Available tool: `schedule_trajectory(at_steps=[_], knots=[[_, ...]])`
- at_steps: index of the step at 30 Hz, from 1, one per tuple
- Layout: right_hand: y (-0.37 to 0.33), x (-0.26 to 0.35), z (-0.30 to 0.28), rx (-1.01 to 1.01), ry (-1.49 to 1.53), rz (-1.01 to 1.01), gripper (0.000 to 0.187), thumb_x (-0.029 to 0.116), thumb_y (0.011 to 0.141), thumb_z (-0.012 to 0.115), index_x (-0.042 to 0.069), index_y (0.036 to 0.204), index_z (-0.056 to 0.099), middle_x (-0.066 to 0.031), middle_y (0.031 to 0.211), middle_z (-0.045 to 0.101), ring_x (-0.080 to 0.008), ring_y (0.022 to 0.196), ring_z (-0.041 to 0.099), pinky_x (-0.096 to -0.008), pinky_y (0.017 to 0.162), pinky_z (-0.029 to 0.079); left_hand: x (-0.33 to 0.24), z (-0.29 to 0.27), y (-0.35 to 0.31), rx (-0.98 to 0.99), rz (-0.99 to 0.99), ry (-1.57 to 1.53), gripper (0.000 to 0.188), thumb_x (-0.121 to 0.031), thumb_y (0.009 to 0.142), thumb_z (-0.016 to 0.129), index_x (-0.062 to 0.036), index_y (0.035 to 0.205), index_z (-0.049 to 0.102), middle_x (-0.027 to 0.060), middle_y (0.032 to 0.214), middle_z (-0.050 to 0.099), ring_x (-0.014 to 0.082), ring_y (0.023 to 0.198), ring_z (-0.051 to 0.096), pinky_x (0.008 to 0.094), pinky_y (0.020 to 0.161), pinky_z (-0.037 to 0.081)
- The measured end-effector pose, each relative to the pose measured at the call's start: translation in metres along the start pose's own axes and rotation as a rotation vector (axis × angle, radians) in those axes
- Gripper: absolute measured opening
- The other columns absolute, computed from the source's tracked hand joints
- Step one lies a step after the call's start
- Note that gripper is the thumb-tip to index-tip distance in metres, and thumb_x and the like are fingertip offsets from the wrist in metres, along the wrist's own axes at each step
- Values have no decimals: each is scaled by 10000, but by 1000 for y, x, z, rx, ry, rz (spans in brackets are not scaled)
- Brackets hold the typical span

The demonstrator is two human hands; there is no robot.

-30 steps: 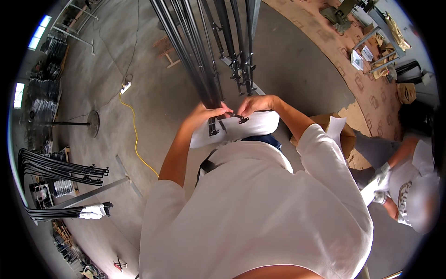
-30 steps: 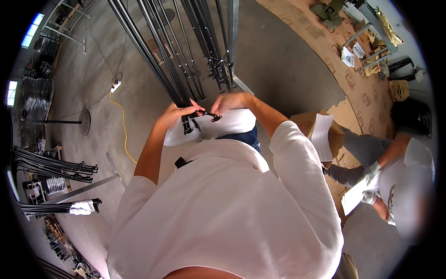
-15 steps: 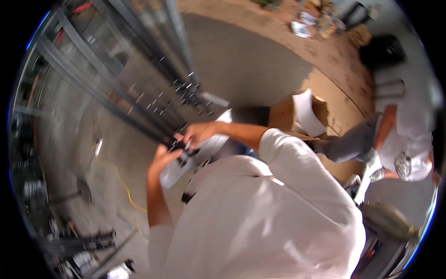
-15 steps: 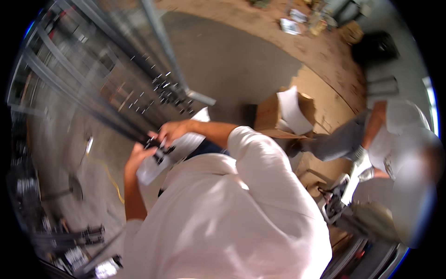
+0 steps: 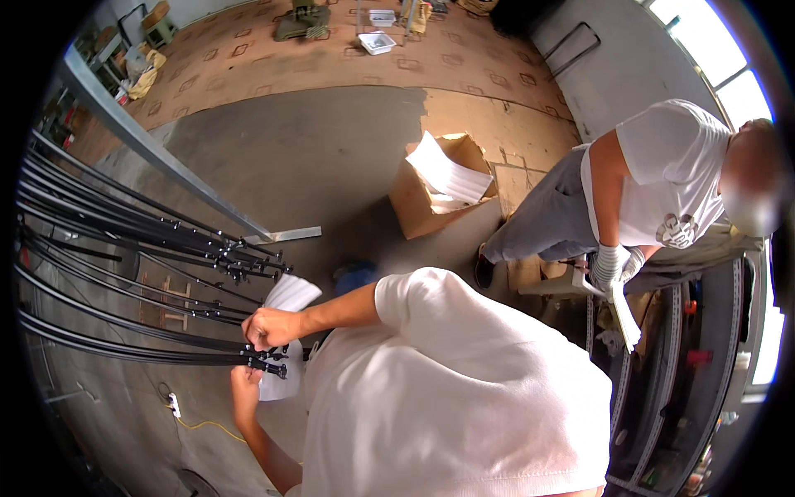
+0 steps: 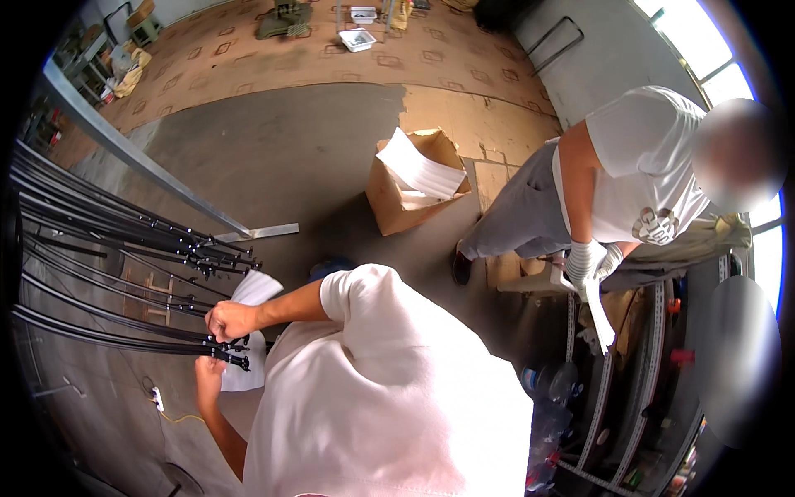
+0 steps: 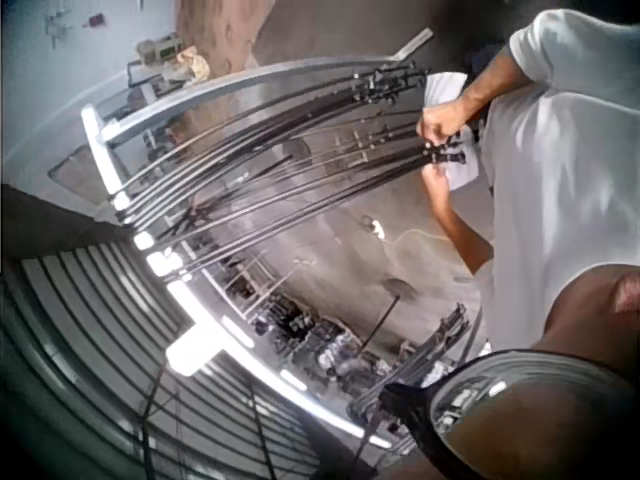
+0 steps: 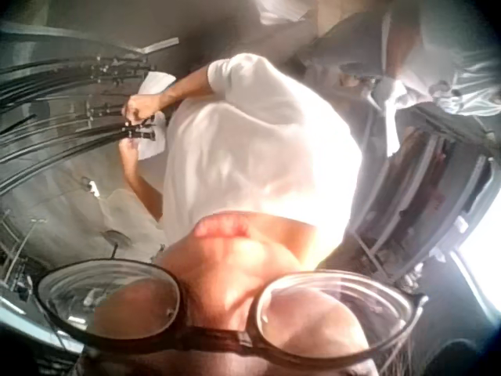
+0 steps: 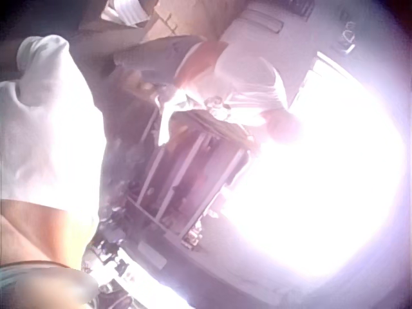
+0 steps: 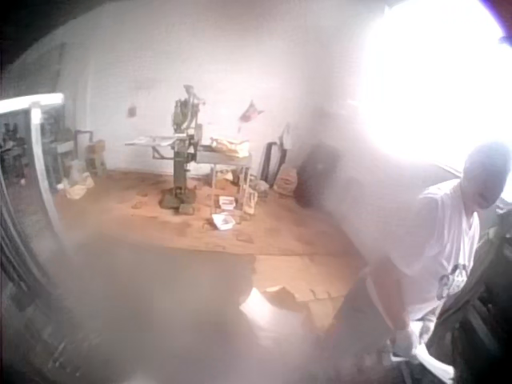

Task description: The person retrieves white protective sheets from a cardboard box and wraps them around the ends of a bundle of black metal rods. The person then uses a roll of clear plastic wrap to secure the protective sheets around the rod bundle.

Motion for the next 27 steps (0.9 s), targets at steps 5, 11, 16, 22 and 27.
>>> schedule_trajectory(at_steps=[5, 11, 16, 22, 27], knots=[[-8, -6, 1, -130, 28, 40, 66, 28, 585, 614, -12, 607, 566, -116, 620, 552, -265, 603, 555, -346, 537, 420, -2, -5, -14, -206, 86, 223, 82, 16, 765, 509, 42, 835, 475, 126, 643, 513, 200, 595, 505, 316, 564, 407], [-10, -1, -3, -128, 33, 150, 45, 20, 667, 628, 12, 649, 587, -90, 584, 553, -164, 551, 545, -285, 517, 426, -33, -4, -38, -684, 186, 293, 78, -49, 787, 480, 17, 747, 467, 213, 661, 481, 375, 612, 461, 409, 559, 383], [-8, -21, 3, -51, 102, 355, 44, 26, 685, 573, -1, 649, 573, -61, 545, 506, -83, 543, 468, -269, 515, 398, -52, -7, -36, -670, 238, 400, 39, 28, 748, 455, 21, 782, 472, 212, 718, 489, 404, 736, 467, 455, 635, 361], [3, -16, 21, 125, 57, 287, 59, 44, 731, 599, -3, 702, 577, -58, 607, 559, -99, 599, 506, -266, 582, 416, -49, -20, -38, -590, 349, 364, 154, 21, 748, 446, 5, 870, 539, 207, 829, 533, 400, 823, 483, 442, 707, 385], [2, 0, 21, 177, -74, 311, 90, 126, 721, 627, 37, 720, 608, -96, 630, 581, -197, 605, 567, -309, 584, 427, -56, -27, -37, -417, 294, 189, 239, 19, 718, 499, 8, 952, 544, 143, 941, 580, 289, 911, 536, 345, 787, 410]])
Point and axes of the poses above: each hand's wrist, its own y-axis towards the middle knuckle, its own z-axis out of the palm, x = y × z, the point moved 8 cm from there along y, towards the middle knuckle
